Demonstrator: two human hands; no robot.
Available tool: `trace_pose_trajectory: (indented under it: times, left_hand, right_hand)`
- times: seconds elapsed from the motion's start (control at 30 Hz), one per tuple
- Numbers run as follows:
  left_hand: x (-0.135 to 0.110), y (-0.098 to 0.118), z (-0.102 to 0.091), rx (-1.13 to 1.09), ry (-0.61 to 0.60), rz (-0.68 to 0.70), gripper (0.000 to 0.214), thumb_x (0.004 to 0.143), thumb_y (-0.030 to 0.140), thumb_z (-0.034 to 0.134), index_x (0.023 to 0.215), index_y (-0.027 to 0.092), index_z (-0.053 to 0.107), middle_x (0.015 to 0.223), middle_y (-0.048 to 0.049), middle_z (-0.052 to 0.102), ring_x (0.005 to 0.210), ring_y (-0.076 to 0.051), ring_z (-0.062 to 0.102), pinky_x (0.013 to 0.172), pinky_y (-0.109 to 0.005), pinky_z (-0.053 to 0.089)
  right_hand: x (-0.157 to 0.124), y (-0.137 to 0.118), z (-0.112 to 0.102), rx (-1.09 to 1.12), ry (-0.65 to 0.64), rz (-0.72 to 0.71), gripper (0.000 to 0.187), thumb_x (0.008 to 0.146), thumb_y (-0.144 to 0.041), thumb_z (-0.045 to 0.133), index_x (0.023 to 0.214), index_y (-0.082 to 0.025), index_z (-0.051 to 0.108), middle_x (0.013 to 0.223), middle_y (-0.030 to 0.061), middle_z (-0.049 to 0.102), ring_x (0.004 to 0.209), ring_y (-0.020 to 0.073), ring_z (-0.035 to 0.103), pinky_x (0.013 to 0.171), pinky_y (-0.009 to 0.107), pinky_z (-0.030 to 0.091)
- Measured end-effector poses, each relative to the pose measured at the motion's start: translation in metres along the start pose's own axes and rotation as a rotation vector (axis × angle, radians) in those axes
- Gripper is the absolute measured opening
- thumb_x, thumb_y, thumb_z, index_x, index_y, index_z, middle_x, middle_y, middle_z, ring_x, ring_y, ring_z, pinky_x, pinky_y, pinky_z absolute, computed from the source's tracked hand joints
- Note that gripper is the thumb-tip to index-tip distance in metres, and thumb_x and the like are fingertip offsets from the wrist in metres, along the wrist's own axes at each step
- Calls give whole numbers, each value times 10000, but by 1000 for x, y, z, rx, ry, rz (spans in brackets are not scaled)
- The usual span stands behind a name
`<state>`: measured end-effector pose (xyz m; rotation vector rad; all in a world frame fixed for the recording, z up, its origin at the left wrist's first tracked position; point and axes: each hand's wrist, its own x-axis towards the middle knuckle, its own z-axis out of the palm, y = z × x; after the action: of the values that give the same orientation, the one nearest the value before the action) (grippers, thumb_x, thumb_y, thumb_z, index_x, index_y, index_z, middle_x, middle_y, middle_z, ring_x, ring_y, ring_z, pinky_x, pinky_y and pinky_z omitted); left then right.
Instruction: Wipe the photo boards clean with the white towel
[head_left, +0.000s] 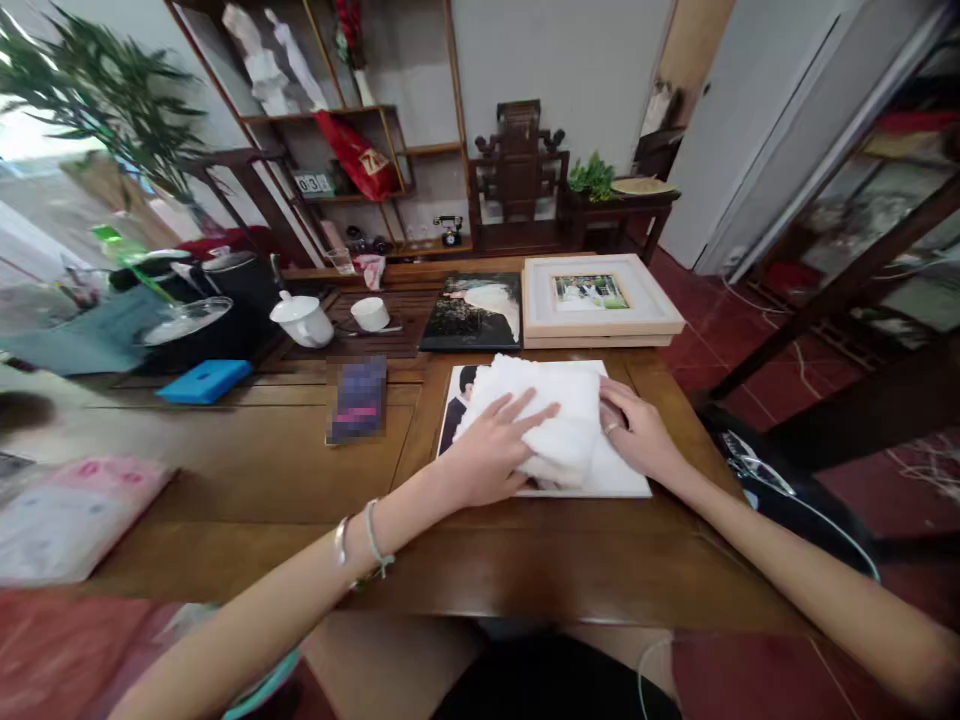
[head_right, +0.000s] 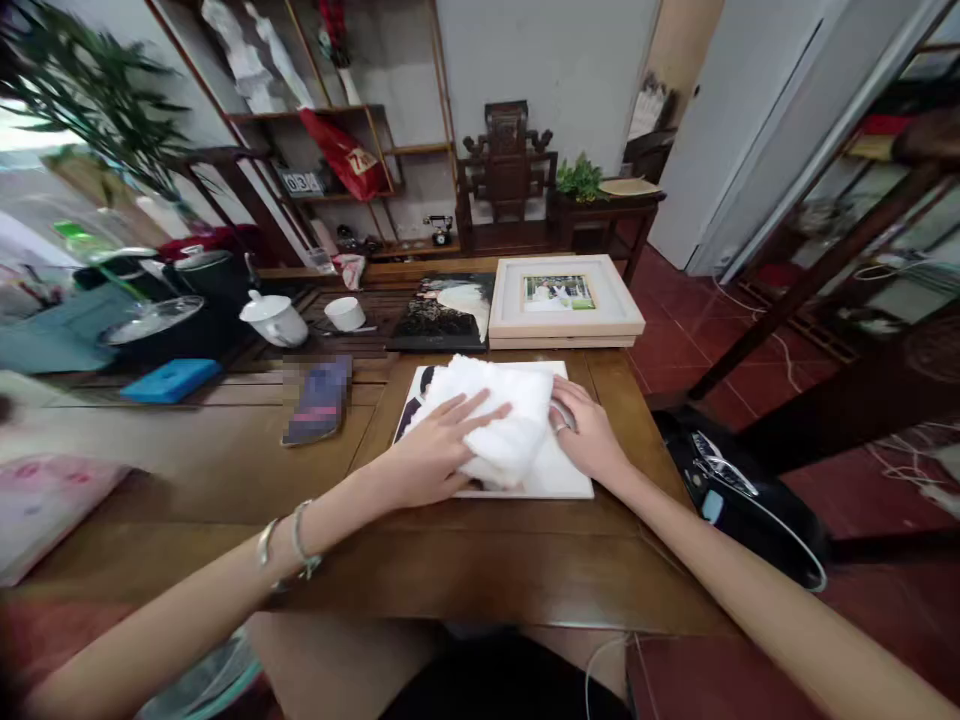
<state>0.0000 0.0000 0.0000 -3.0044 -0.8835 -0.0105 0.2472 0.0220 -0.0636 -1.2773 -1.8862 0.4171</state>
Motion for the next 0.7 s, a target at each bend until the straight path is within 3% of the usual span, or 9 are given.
trace_pose_trajectory:
  times: [0.17, 0.5, 0.7]
  left_hand:
    - [-12, -7, 0, 9, 19, -8, 445, 837, 225, 575, 1281, 215, 589, 1560, -32, 303, 1450, -331, 207, 1157, -508, 262]
    - [53, -35, 10, 7, 136, 6, 392, 859, 240, 540, 1242, 243, 624, 1537, -23, 354, 1444, -301, 236, 1143, -505, 240]
    - [46, -38, 10, 25, 141, -13, 386, 856, 242, 530, 1224, 195, 638, 1500, -46, 418, 1426, -282, 284, 1152, -462, 246]
  right_hand:
    - [-2, 3, 0, 12, 14, 14, 327, 848, -275, 495, 1112, -189, 669, 1283, 127, 626, 1256, 293, 528, 1079, 523, 393]
    - [-1, -1, -2, 31, 9, -6, 377, 838, -218, 486, 1180, -230, 645, 1291, 84, 619, 1227, 271, 545, 1043, 476, 424]
    - [-1, 0, -3, 25, 4, -4, 348, 857, -236, 479, 1154, -202, 657, 1290, 107, 619, 1244, 275, 533, 1064, 493, 406]
